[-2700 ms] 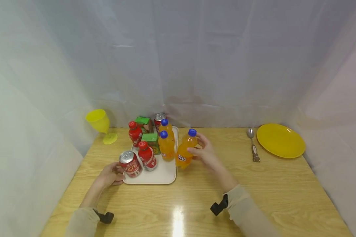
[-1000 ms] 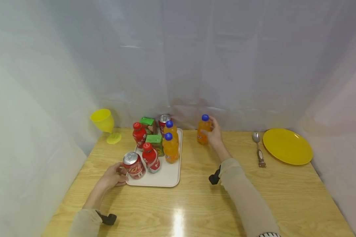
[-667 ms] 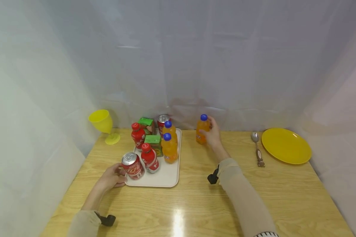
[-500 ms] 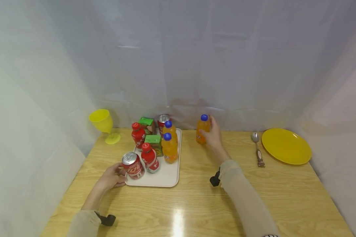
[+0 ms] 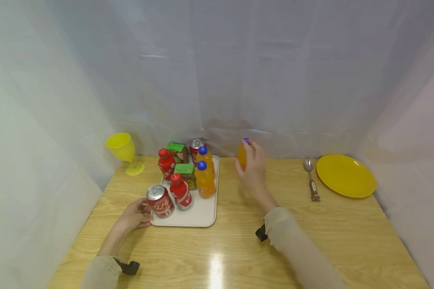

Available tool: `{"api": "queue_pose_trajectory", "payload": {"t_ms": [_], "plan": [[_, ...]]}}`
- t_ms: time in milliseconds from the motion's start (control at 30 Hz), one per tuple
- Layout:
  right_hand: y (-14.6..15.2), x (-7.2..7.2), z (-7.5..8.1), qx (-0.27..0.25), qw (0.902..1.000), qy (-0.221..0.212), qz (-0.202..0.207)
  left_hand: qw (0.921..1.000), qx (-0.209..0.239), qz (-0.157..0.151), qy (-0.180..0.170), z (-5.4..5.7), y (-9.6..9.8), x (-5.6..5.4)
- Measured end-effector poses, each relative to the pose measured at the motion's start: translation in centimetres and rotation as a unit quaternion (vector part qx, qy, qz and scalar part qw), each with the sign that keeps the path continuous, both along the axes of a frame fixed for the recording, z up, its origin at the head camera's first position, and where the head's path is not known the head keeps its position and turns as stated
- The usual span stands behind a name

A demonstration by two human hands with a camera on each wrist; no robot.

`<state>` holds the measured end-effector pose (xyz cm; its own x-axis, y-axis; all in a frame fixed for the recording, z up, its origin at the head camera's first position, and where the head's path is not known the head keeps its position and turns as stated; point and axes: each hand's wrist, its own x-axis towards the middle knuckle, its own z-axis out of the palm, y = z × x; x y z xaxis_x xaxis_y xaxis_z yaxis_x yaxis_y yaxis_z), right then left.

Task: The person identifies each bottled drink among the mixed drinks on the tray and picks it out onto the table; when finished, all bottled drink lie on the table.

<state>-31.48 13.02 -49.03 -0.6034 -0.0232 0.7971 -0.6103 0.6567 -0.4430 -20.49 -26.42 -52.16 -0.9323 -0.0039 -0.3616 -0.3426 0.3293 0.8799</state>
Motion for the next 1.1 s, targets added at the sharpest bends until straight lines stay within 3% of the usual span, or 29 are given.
{"api": "queue_pose_trajectory", "payload": {"t_ms": [100,267,400,533,733,1100], "plan": [[-1.4,0.7,-0.4,0.035,0.9991,0.018,0.019,1.0,0.003,0.002,0.001,0.0,0.0,0.1],[-3.5,1.6,-1.3,0.102,0.994,0.009,0.037,1.0,0.005,0.003,0.005,-0.2,0.0,0.2],[-4.6,2.2,-1.8,0.118,0.9915,-0.011,0.052,1.0,0.007,0.002,0.007,-0.2,0.0,0.3],[-5.3,2.7,-2.0,0.116,0.9885,-0.064,0.074,0.9999,0.004,0.006,0.007,-0.3,0.0,0.3],[-6.5,3.2,-2.3,0.098,0.9747,-0.169,0.108,1.0,-0.004,0.004,0.006,-0.2,-0.1,0.2],[-7.7,3.5,-3.3,0.068,0.9515,-0.265,0.14,0.9999,0.001,0.004,0.015,0.0,0.1,0.4]]}}
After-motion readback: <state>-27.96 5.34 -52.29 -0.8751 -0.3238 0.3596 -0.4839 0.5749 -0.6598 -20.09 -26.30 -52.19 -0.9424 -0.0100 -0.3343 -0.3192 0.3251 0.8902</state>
